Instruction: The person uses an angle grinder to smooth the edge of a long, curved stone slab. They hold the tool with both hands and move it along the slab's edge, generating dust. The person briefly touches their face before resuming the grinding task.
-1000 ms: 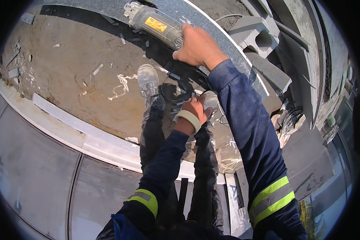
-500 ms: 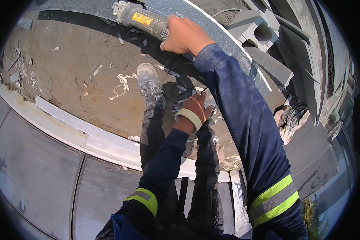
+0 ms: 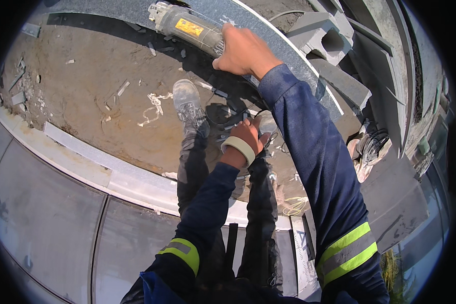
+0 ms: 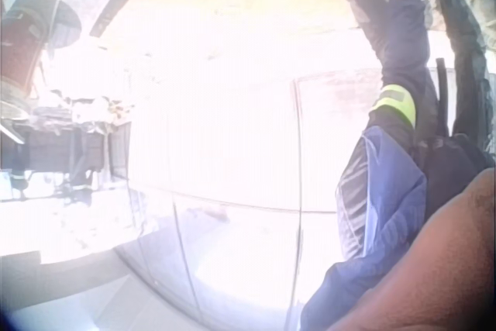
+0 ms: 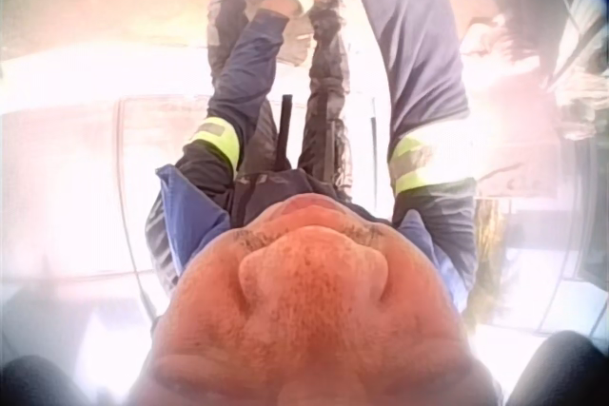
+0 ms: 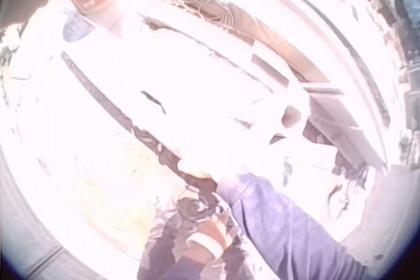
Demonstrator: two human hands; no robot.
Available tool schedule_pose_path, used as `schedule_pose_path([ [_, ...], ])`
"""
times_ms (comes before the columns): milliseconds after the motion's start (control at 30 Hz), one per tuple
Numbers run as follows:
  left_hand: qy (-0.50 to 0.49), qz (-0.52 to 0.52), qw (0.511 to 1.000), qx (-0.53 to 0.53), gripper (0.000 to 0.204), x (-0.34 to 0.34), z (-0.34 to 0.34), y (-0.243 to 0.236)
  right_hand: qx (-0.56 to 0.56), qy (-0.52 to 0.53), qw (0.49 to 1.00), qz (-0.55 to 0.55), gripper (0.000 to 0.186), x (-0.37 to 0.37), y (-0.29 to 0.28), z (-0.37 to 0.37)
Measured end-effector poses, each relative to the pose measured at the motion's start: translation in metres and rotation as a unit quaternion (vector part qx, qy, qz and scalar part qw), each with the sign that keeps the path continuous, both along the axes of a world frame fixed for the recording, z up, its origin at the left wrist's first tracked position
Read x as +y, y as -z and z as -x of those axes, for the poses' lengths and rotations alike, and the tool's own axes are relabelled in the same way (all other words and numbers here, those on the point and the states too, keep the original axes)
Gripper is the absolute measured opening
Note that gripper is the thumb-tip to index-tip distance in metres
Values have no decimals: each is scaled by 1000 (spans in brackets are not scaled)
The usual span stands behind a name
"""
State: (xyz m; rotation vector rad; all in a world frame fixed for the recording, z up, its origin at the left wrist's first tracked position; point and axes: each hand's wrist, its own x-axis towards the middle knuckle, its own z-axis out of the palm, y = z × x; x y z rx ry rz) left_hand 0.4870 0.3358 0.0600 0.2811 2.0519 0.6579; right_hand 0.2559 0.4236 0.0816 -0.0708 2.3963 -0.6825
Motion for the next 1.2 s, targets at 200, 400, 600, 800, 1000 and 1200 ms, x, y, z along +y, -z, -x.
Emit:
schedule_pose_path([
  [200,82,15,997,-1,74,-4,-2,4,-10,-5,1000,-4,62,-13,1,11],
  [400,20,8,1000,-22,72,-4,1,3,-18,5,1000,-10,59,5,-13,-11],
  [600,23,14,999,-43,72,0,6,-4,-17,9,1000,-12,58,7,-9,-14],
  [800,45,9,999,-20,72,-1,5,-7,0,-3,1000,0,60,-9,5,5],
  [1000,53,13,998,14,71,-4,-11,9,-9,-8,1000,5,61,-12,-6,8],
  [1200,-39,-27,998,-46,61,1,1,-2,-23,10,1000,-12,60,10,-14,-20],
])
